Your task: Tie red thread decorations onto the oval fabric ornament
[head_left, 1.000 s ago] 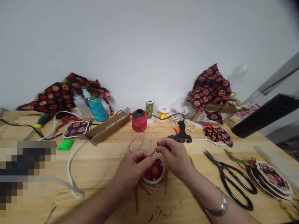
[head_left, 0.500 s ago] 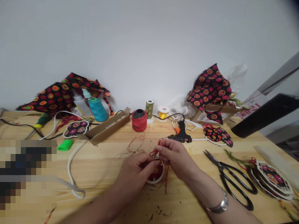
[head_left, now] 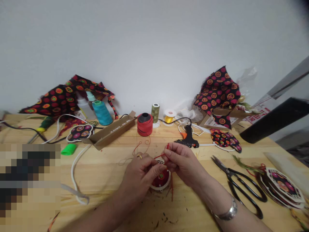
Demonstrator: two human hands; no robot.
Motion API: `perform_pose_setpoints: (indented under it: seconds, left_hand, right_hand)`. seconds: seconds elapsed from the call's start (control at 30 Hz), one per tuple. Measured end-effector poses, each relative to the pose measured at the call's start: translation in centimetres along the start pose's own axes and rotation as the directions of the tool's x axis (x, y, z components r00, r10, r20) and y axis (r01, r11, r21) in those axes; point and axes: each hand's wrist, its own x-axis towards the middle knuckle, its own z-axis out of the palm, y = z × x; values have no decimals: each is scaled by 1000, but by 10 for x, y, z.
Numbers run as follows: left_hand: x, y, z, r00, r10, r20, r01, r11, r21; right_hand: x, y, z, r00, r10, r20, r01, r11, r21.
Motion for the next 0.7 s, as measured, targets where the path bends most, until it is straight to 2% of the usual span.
perform_pose_setpoints:
  seconds: [0.1,0.2,0.27,0.3,0.37,0.47,0.57,0.7]
  left_hand:
    - [1,-3,0,986,31,-162,-35,999,-27]
    - [3,-3,0,914,19,-405,-59,995,-86]
    - [3,-1,1,873,0,-487,-103,977,-185]
    - [3,0,1,876,-11,-483,-134,955,-265]
    - [2,2,3,922,-42,-384,-143,886,-441]
    - [-2,2,4,985,-88,-150,-12,827,-562]
    - [-3,2,3,988,-152,-17,119,837,-534]
    - [0,2,1,969,-237,67,238,828,-508]
  right_hand:
    - [-1,-3,-1,999,-13,29,13,1000,11]
    - [-2,-5,-1,999,0,37,1,1000,-17]
    - [-2,-5,0,1000,15,8,-15,997,-79]
    - [-3,-5,1,1000,19,-14,-21,993,-120]
    - [-2,-3,3,999,9,-53,-20,976,-215]
    - [-1,-1,6,995,-48,-90,13,934,-356]
    - [1,2,6,988,-101,-115,36,885,-464]
    - [3,4,3,983,-138,-121,49,833,-552]
